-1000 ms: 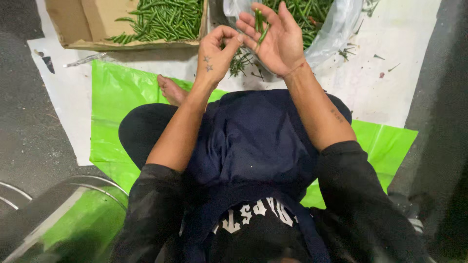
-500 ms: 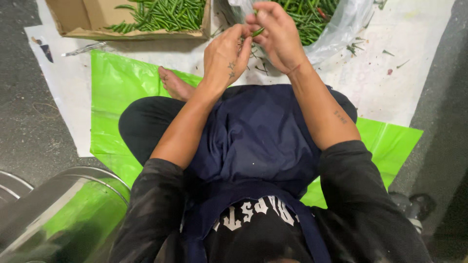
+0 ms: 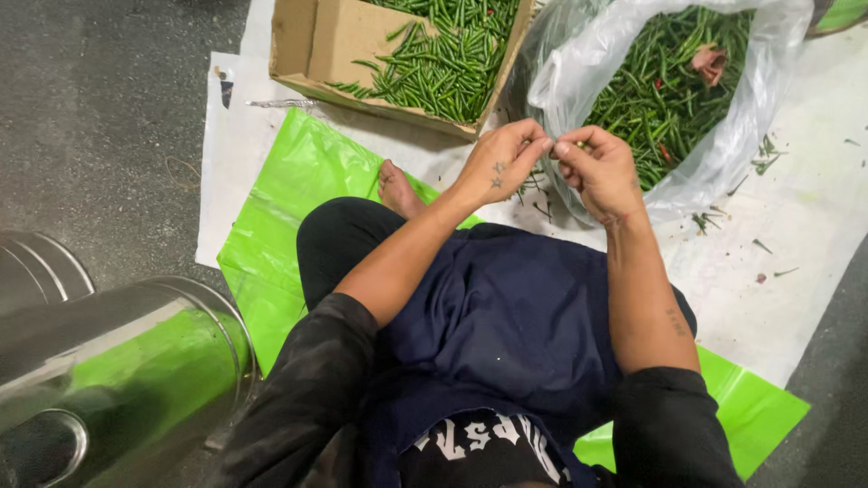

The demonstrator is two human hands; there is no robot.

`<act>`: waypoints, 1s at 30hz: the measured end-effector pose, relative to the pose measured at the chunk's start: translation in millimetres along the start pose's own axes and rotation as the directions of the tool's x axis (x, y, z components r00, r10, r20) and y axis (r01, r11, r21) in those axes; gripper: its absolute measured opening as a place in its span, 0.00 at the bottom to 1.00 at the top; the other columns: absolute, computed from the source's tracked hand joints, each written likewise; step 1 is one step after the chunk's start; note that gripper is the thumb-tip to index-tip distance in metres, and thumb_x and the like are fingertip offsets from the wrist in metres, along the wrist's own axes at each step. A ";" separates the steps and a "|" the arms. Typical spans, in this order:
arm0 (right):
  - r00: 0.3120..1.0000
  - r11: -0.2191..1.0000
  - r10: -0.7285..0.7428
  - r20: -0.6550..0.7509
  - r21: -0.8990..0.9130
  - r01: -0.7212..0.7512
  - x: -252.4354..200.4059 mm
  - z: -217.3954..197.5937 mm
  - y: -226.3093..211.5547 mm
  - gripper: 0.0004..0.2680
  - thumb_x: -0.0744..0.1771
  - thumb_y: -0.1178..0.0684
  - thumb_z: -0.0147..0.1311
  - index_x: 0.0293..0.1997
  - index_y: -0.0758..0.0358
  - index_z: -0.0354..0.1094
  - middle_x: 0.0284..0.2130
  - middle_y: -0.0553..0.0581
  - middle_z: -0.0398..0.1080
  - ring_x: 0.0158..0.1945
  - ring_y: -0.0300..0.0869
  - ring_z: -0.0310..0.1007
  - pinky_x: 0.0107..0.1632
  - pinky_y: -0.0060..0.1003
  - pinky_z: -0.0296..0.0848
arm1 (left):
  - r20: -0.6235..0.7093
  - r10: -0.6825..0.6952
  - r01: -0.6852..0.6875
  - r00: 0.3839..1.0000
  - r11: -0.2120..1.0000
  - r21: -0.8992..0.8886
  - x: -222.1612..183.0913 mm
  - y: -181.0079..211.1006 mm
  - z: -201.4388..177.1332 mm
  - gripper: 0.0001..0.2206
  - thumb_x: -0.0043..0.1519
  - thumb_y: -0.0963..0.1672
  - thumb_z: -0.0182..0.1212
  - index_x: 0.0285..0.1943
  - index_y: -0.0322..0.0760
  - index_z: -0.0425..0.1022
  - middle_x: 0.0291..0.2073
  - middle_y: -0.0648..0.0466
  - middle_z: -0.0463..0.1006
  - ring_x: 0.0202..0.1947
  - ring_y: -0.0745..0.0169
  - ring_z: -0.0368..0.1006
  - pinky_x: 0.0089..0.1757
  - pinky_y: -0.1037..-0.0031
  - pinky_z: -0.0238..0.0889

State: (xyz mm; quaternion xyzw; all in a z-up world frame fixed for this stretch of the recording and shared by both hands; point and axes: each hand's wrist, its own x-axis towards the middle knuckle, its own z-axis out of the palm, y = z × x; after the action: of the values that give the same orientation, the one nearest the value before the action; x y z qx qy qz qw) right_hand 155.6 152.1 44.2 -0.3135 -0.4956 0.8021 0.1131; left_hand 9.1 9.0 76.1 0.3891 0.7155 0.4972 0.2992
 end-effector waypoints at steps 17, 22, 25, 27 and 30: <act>0.985 0.864 -0.097 -0.140 0.480 0.154 10.4 -48.6 -9.9 0.09 0.74 0.48 0.48 0.54 0.60 0.67 0.37 0.51 0.65 0.38 0.40 0.65 0.41 0.34 0.66 | -0.129 -0.009 0.038 0.992 0.973 0.229 5.1 -57.2 28.5 0.08 0.65 0.46 0.57 0.40 0.35 0.75 0.32 0.40 0.79 0.38 0.36 0.76 0.40 0.53 0.68; 0.982 0.923 -0.054 -0.181 0.366 0.118 25.1 -79.0 1.3 0.07 0.74 0.46 0.48 0.48 0.57 0.65 0.35 0.51 0.66 0.37 0.41 0.66 0.40 0.36 0.66 | -0.057 0.109 -0.091 0.992 0.961 0.260 -5.1 -63.4 22.9 0.06 0.59 0.41 0.56 0.41 0.36 0.77 0.32 0.41 0.80 0.37 0.37 0.77 0.38 0.53 0.69; 0.955 0.998 -0.054 -0.291 0.009 0.059 35.8 -100.0 16.7 0.10 0.74 0.46 0.48 0.47 0.61 0.67 0.33 0.53 0.65 0.35 0.43 0.63 0.37 0.39 0.63 | -0.049 0.160 -0.140 0.986 0.949 0.283 -8.8 -65.4 24.3 0.07 0.58 0.39 0.55 0.42 0.35 0.78 0.31 0.40 0.79 0.36 0.37 0.77 0.38 0.54 0.69; 0.921 0.893 -0.130 -0.367 -0.447 -0.052 46.6 -106.7 22.7 0.14 0.75 0.45 0.50 0.49 0.69 0.72 0.33 0.59 0.63 0.35 0.47 0.57 0.37 0.45 0.56 | -0.051 0.168 -0.145 0.984 0.941 0.305 -6.2 -66.9 21.4 0.08 0.58 0.39 0.55 0.43 0.35 0.79 0.30 0.39 0.79 0.35 0.37 0.77 0.37 0.54 0.69; 0.872 0.299 -0.367 -0.324 -0.929 -0.219 49.0 -102.4 25.6 0.17 0.71 0.39 0.52 0.53 0.65 0.75 0.44 0.72 0.75 0.48 0.60 0.74 0.51 0.50 0.70 | -0.053 0.136 -0.113 0.989 0.941 0.318 -8.0 -63.7 19.2 0.11 0.57 0.38 0.56 0.45 0.35 0.80 0.30 0.39 0.79 0.34 0.38 0.77 0.37 0.55 0.70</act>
State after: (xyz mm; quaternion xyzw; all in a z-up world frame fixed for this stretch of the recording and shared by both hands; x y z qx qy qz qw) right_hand 183.8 237.9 -29.1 -0.4822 -0.8403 0.2394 0.0637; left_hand 12.4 -1.6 10.0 0.4576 0.7700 0.4090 0.1746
